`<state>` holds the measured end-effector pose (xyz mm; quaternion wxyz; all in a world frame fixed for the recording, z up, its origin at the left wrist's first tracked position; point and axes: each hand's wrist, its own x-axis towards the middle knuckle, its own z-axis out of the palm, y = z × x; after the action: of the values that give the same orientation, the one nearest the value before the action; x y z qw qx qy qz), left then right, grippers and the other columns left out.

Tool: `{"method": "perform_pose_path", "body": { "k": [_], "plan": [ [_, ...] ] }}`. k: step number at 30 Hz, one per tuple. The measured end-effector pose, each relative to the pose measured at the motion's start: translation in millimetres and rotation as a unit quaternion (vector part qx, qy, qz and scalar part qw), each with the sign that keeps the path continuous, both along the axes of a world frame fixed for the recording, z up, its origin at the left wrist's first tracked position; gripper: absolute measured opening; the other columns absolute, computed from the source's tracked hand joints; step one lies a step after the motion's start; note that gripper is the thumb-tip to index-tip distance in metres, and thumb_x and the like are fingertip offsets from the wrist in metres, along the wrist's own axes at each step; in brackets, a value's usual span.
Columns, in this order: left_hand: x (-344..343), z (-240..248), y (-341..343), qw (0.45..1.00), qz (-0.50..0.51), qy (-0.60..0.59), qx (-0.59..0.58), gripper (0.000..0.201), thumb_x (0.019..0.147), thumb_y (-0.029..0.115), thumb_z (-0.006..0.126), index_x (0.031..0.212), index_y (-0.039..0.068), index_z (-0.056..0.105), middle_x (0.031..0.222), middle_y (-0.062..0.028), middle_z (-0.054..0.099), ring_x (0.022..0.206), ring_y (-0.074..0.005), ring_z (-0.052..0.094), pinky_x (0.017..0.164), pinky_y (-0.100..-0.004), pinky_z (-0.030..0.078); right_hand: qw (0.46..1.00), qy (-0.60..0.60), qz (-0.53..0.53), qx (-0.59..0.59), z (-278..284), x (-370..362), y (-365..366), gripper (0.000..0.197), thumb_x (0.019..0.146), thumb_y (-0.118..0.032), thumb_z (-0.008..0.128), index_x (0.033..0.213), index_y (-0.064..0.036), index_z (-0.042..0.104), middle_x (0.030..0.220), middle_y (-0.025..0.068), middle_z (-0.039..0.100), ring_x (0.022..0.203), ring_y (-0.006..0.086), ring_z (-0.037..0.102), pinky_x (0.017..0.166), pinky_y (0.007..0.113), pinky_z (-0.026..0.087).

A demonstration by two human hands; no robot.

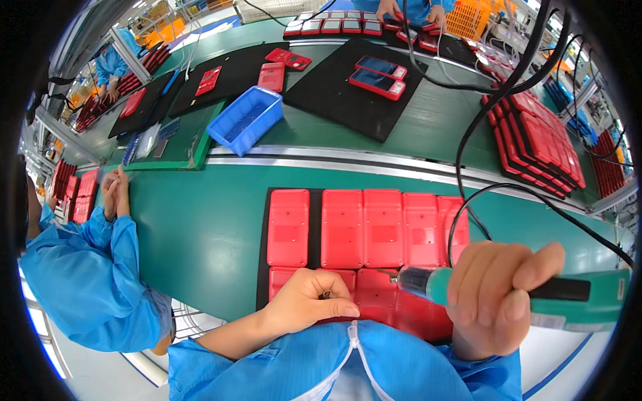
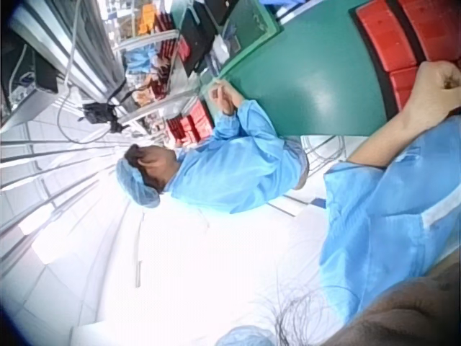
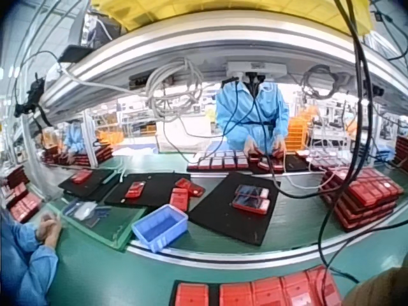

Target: The person assembles plastic device housings by securing PCB components with screws using an electric screwdriver.

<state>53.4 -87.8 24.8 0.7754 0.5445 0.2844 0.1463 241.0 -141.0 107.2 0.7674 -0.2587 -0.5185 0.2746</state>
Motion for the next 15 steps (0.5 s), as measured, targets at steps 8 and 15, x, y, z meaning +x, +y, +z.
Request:
{"method": "perform_pose_path", "body": {
  "k": [8, 15],
  "plan": [
    [-5.9, -12.2, -9.7, 0.962, 0.127, 0.094, 0.223, 0.016, 0.068, 0.009, 0.070, 0.068, 0.000, 0.057, 0.060, -0.0029, 0.055, 0.052, -0.0056, 0.049, 0.047, -0.0217, 0.040, 0.997, 0.027, 0.074, -0.023, -3.2, -23.2, 6.5, 0.024, 0.081, -0.016, 0.056, 0.088, -0.0095, 0.034, 0.050, -0.0008, 0.043, 0.037, 0.0115, 0.045, 0.036, 0.025, 0.040],
    [-2.9, -21.3, -13.3, 0.887, 0.178, 0.096, 0.415, 0.021, 0.062, 0.017, 0.072, 0.063, 0.004, 0.055, 0.058, -0.0062, 0.053, 0.048, -0.0190, 0.050, 0.044, -0.0288, 0.040, 0.990, 0.007, 0.144, 0.006, -15.2, -22.9, 6.1, 0.024, 0.078, -0.004, 0.055, 0.089, -0.0064, 0.034, 0.052, 0.0022, 0.046, 0.041, 0.0131, 0.048, 0.041, 0.030, 0.045]
  ]
}}
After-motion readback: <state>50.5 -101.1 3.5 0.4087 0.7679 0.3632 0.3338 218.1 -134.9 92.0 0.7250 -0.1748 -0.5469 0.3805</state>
